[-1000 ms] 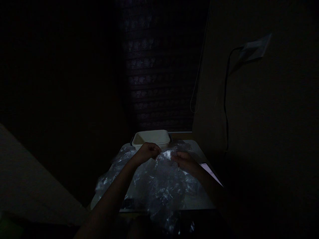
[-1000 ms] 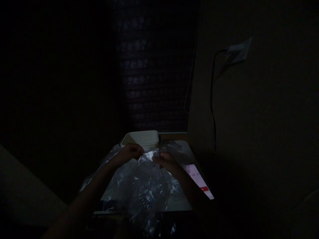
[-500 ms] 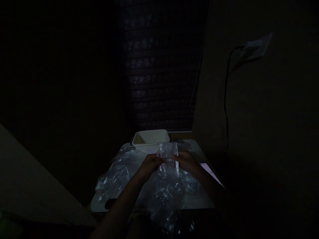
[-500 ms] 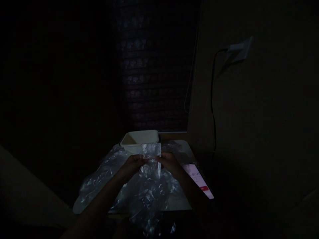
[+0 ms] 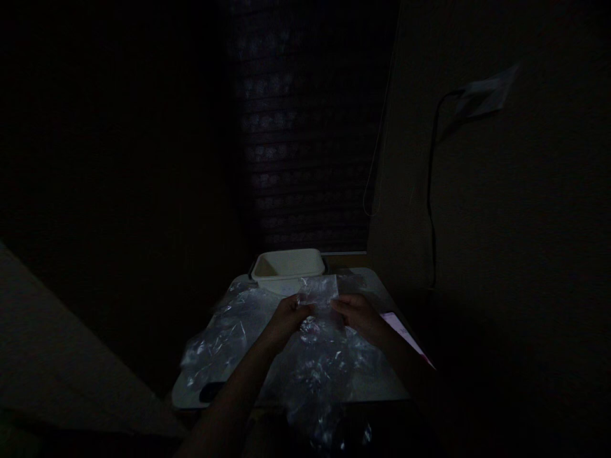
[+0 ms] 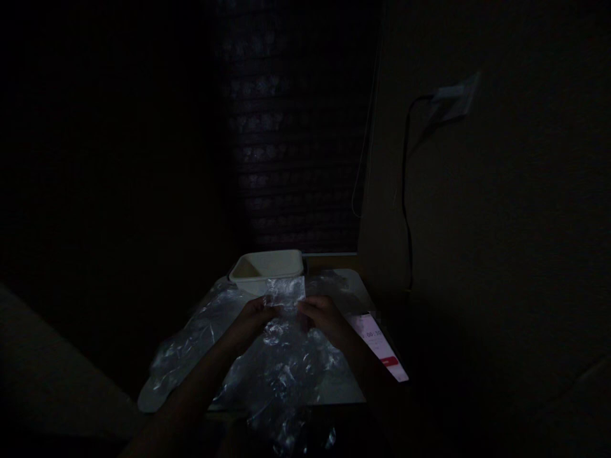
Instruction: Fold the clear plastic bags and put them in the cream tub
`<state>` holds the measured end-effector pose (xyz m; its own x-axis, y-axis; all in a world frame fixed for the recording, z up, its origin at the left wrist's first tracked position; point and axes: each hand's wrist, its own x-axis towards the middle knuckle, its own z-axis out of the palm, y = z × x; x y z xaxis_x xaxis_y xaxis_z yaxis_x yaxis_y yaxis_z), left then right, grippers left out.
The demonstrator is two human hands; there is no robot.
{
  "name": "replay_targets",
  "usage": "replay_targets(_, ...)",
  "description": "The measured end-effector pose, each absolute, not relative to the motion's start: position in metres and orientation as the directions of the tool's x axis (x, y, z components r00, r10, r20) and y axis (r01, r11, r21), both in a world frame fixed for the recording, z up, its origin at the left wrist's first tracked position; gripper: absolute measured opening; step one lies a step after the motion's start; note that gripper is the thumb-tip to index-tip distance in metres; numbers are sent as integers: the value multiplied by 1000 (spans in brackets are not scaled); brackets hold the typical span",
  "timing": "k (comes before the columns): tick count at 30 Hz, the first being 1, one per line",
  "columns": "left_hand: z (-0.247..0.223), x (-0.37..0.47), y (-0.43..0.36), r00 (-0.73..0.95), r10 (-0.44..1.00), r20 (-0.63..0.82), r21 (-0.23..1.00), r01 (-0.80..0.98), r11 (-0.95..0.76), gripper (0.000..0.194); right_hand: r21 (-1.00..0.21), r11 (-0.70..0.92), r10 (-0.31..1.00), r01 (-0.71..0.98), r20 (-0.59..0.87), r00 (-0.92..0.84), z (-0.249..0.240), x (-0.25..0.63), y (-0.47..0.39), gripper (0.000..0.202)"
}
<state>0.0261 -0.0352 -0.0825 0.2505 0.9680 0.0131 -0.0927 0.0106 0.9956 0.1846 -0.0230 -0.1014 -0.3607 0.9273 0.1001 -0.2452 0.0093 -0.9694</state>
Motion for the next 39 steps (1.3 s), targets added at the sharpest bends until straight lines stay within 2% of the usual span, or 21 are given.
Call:
replay_targets(9, -81, 22, -37, 234, 972, 20, 984, -178, 23, 15, -937, -27, 907, -349, 124, -403, -100, 186, -27, 12)
replay_targets(12, -85, 18, -34, 239, 970, 45, 990, -141, -11, 12, -926, -46, 920, -375, 107, -378, -98, 188, -27, 9)
replay_targets(15, -86, 13, -33, 233, 966, 108, 994, -38, -102, 11, -905, -82, 924, -417, 88, -372, -96, 189, -27, 10)
replay_targets(19, -79, 12, -34, 254, 922, 292, 949, 44, -313, 14, -845, -182, 933, -503, 13, -360, -93, 186, -29, 22)
replay_targets(21, -75, 12, -36, 287, 890, 355, 923, 45, -383, 15, -865, -179, 938, -468, -7, -346, -93, 184, -30, 20)
replay_targets(23, -72, 12, -38, 289, 893, 345, 932, 8, -363, 19, -902, -128, 948, -412, 11, -317, -94, 181, -31, 16)
replay_targets(27, -74, 13, -43, 276, 951, 140, 957, -285, -58, 39, -936, -16, 981, -352, 53, -185, -98, 177, -28, 17)
replay_targets(30, -79, 18, -45, 270, 962, 39, 889, -449, 90, 26, -957, 73, 993, -281, 95, -67, -98, 175, -24, 18)
replay_targets(32, -83, 23, -45, 205, 979, 21, 902, -425, 70, 22, -968, 135, 990, -212, 139, -5, -97, 174, -23, 19)
replay_targets(35, -88, 30, -43, 89, 996, 13, 962, -272, 12, 18, -972, 221, 974, -81, 215, 70, -96, 171, -23, 18)
replay_targets(39, -92, 35, -44, -19, 998, 66, 983, -172, -68, 17, -940, 318, 929, 122, 334, 158, -97, 166, -22, 29)
